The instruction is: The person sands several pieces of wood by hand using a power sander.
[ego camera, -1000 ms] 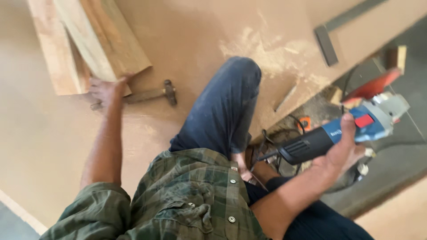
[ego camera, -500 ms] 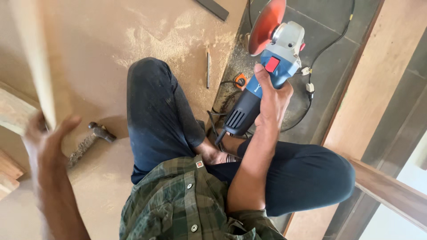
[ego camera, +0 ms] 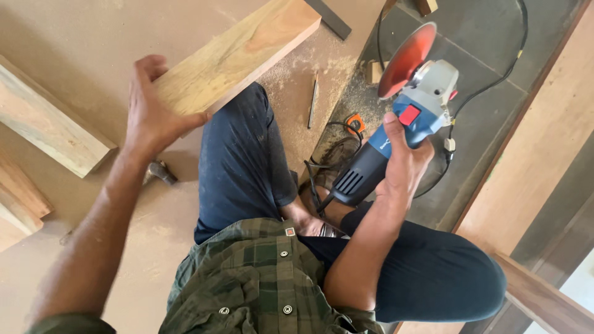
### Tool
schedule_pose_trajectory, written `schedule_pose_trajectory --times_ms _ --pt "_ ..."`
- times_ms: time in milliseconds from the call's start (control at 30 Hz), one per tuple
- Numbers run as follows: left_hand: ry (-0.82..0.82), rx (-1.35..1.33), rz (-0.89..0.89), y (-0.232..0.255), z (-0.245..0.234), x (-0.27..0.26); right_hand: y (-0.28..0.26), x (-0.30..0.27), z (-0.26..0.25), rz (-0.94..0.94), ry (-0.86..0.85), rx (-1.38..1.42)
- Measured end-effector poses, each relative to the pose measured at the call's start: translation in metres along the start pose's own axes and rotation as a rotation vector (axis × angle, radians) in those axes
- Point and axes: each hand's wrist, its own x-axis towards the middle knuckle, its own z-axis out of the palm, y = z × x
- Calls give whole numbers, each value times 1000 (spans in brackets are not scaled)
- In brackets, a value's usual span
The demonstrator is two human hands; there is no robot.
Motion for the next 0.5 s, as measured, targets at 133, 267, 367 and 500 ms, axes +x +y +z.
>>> schedule_pose_trajectory --times_ms 133,267,367,500 --pt "311 -698 -194 -21 27 -32 2 1 7 13 -50 12" --pt "216 -1514 -822 -64 67 -28 4 0 10 -13 -56 -6" --pt "238 -1529 -926 -62 71 -25 5 -4 8 -25 -95 3" --pt "308 -1396 -882 -30 49 0 0 -6 6 -46 -105 -45"
